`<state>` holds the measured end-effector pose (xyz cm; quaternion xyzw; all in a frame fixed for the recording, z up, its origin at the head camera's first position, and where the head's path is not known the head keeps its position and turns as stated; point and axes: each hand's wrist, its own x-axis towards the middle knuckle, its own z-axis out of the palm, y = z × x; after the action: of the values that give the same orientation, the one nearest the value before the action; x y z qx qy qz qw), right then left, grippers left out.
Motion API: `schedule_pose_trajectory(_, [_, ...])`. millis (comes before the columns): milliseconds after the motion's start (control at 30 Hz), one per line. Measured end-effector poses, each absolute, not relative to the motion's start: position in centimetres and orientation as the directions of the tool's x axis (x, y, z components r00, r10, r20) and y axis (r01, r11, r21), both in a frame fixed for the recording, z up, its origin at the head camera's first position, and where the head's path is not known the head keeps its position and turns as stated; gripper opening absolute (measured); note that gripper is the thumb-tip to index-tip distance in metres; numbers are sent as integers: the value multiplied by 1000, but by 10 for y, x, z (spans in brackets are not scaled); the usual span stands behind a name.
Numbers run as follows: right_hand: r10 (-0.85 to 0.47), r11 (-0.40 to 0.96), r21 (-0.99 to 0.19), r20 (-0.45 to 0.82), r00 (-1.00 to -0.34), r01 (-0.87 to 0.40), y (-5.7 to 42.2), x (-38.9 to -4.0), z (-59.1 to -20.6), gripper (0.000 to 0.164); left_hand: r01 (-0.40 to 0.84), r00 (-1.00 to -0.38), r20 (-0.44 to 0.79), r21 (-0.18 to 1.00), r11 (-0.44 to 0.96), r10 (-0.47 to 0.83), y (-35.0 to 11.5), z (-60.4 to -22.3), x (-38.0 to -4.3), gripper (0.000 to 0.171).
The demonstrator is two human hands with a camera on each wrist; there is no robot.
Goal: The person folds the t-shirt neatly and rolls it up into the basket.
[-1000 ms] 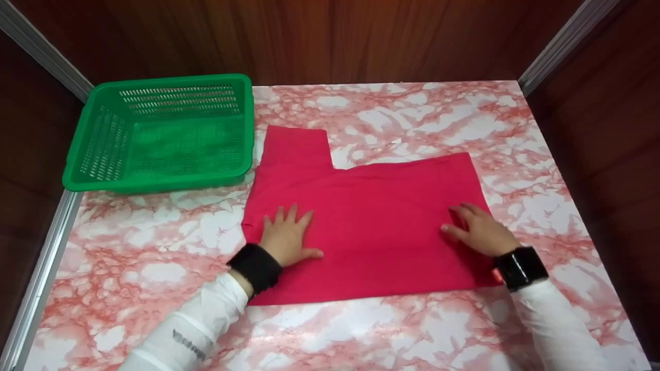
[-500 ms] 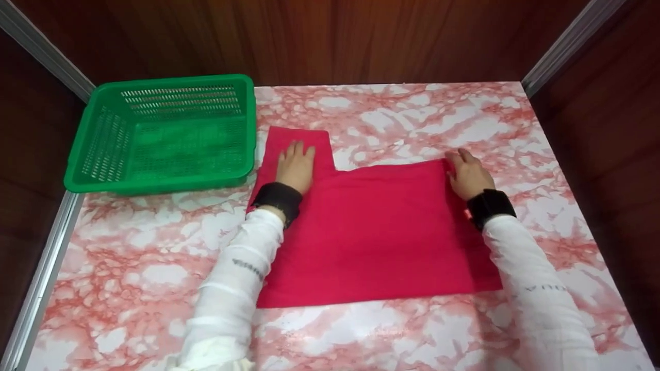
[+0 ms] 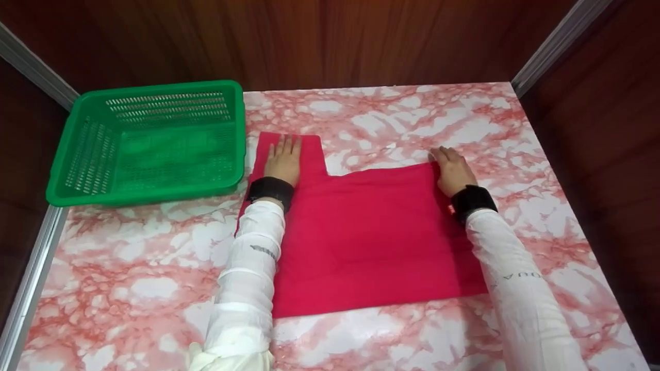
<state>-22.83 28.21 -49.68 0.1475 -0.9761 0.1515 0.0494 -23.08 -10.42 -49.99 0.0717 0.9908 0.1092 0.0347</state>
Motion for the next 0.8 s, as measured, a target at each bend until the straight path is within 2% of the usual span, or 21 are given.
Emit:
schedule_pose_trajectory(100, [-294,905,-274,154,-943,-327,284,-226,-503,57,136,-984,-81,228,964,158,-106,-508,-230,56])
schedule_pose_trajectory(200, [-292,905,-262,187,-938,-334,288,-223,-509,52,123,-988,-56,254,959,142,-107,-511,-227,56])
schedule_pose_trajectory(467, [-304,913,-183,295,-906,-366,293,-226,-513,24,17,-998,56,266,964,2,-108,-500,-223,45])
schedule_pose_trajectory(600, [-308,909,-181,313,-898,-375,293,-229,-511,17,22,-993,121,194,981,-2,-106,-496,-224,34])
schedule_pose_trajectory(800, [-306,916,-177,274,-912,-361,296,-232,-507,14,116,-976,197,85,990,97,-107,-495,-231,21])
